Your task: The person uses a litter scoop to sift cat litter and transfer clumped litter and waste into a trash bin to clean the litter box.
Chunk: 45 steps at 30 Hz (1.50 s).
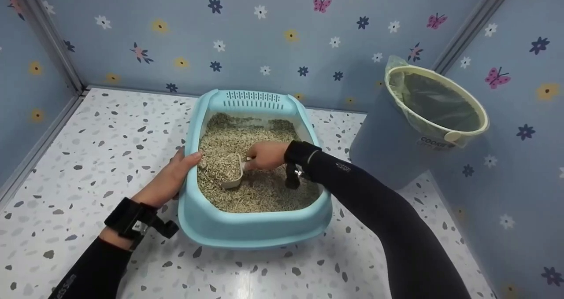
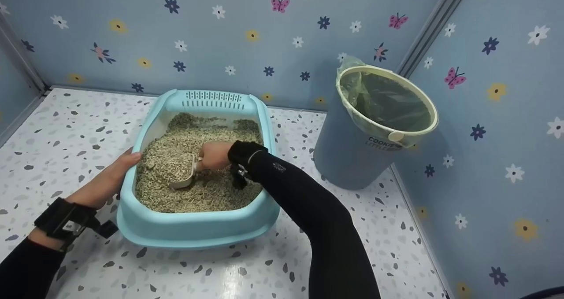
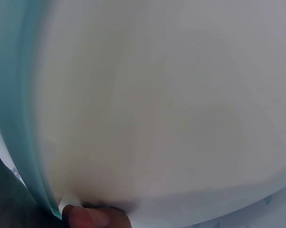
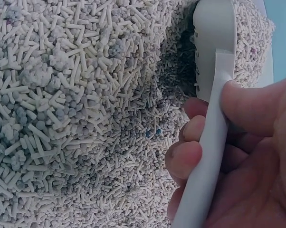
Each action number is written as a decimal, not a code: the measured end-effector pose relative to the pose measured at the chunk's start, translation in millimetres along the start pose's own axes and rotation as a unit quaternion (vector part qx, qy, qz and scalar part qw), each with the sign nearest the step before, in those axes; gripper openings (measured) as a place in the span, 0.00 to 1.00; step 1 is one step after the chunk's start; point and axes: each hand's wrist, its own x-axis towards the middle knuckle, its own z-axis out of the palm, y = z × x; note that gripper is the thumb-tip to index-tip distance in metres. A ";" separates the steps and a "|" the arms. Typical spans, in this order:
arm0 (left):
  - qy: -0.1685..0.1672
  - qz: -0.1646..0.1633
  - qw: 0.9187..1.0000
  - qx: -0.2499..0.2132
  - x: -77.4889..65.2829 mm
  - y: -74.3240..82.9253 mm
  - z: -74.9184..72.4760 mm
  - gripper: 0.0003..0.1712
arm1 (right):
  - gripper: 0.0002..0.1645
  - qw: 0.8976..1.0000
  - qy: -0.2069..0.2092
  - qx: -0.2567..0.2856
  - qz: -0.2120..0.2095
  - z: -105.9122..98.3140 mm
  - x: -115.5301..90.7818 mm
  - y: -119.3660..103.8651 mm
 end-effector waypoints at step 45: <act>-0.006 0.006 1.000 0.000 -1.1 2.0 1.4 0.54 | 0.22 0.997 0.022 0.075 -0.027 -12.2 -8.2 2.7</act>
